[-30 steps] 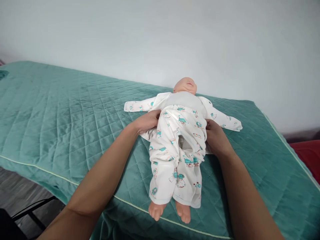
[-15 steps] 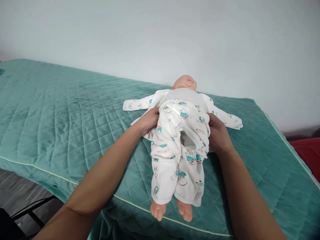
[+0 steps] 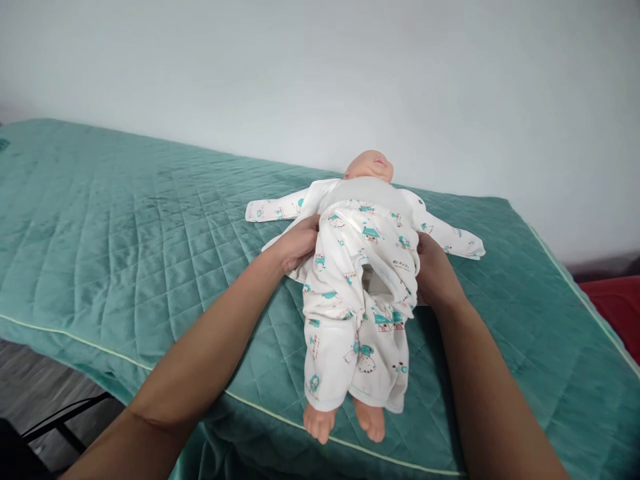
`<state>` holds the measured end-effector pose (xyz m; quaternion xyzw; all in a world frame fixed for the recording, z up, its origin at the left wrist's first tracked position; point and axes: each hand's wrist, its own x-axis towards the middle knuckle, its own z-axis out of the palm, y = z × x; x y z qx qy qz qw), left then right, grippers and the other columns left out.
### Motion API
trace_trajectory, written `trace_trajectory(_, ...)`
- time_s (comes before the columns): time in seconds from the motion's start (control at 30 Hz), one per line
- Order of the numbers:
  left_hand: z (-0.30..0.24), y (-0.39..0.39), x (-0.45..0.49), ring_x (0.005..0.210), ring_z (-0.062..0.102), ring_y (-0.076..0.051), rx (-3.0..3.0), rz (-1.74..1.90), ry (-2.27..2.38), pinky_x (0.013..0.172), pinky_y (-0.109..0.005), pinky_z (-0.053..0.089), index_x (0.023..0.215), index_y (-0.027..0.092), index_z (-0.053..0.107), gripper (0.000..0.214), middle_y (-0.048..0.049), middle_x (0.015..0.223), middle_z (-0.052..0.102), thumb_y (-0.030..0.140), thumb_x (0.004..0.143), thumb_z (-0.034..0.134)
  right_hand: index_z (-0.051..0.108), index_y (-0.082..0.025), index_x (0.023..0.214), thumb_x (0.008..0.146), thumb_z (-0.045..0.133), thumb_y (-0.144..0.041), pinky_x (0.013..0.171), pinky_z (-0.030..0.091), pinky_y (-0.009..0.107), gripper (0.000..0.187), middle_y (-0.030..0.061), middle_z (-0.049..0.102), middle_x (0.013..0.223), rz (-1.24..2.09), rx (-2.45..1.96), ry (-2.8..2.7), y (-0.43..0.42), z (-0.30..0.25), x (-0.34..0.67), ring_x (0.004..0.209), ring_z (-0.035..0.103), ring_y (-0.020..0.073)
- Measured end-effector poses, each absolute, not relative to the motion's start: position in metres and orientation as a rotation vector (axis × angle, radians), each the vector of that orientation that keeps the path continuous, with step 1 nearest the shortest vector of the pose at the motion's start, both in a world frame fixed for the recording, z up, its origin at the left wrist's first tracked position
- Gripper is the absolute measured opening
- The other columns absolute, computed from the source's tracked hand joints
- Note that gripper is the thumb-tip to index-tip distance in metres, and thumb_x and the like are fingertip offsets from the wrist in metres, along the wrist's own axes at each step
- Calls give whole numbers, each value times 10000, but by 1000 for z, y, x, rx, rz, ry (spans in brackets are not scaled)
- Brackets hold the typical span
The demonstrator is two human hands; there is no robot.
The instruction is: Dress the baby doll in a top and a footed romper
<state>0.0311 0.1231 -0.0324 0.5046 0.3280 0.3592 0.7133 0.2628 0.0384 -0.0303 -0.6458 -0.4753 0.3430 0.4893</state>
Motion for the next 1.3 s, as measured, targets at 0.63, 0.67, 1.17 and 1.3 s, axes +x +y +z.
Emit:
trace_trajectory(0.63, -37, 130, 29, 1076, 627, -314, 1835, 1087, 1110, 1022, -427, 448, 780, 191, 663, 130, -83, 953, 763, 168, 825, 543, 702, -229, 972, 744, 734, -333, 851, 549, 406, 253, 37, 755, 990, 666, -1520, -1213, 42, -42, 269, 936, 669, 252)
trace_trajectory(0.67, -39, 132, 29, 1051, 628, -305, 1845, 1089, 1131, 1003, -414, 453, 772, 192, 641, 111, -82, 944, 754, 155, 819, 548, 697, -227, 974, 745, 734, -333, 862, 545, 408, 255, 41, 750, 997, 650, -1519, -1205, 43, -44, 270, 928, 666, 244)
trace_trajectory(1.17, -25, 130, 25, 1253, 561, -208, 1901, 1202, 732, 1068, -360, 420, 1019, 233, 681, 135, -72, 1318, 627, 296, 936, 595, 635, -292, 973, 828, 713, -413, 829, 509, 365, 204, 28, 632, 1070, 597, -1314, -1375, 41, -30, 264, 962, 587, 221)
trace_trajectory(1.3, -24, 134, 24, 1263, 532, -228, 1901, 1092, 693, 1062, -364, 403, 964, 208, 645, 149, -93, 1332, 578, 287, 850, 699, 583, -283, 929, 838, 699, -441, 770, 482, 334, 216, 14, 589, 970, 688, -1324, -1472, 46, -31, 270, 853, 526, 195)
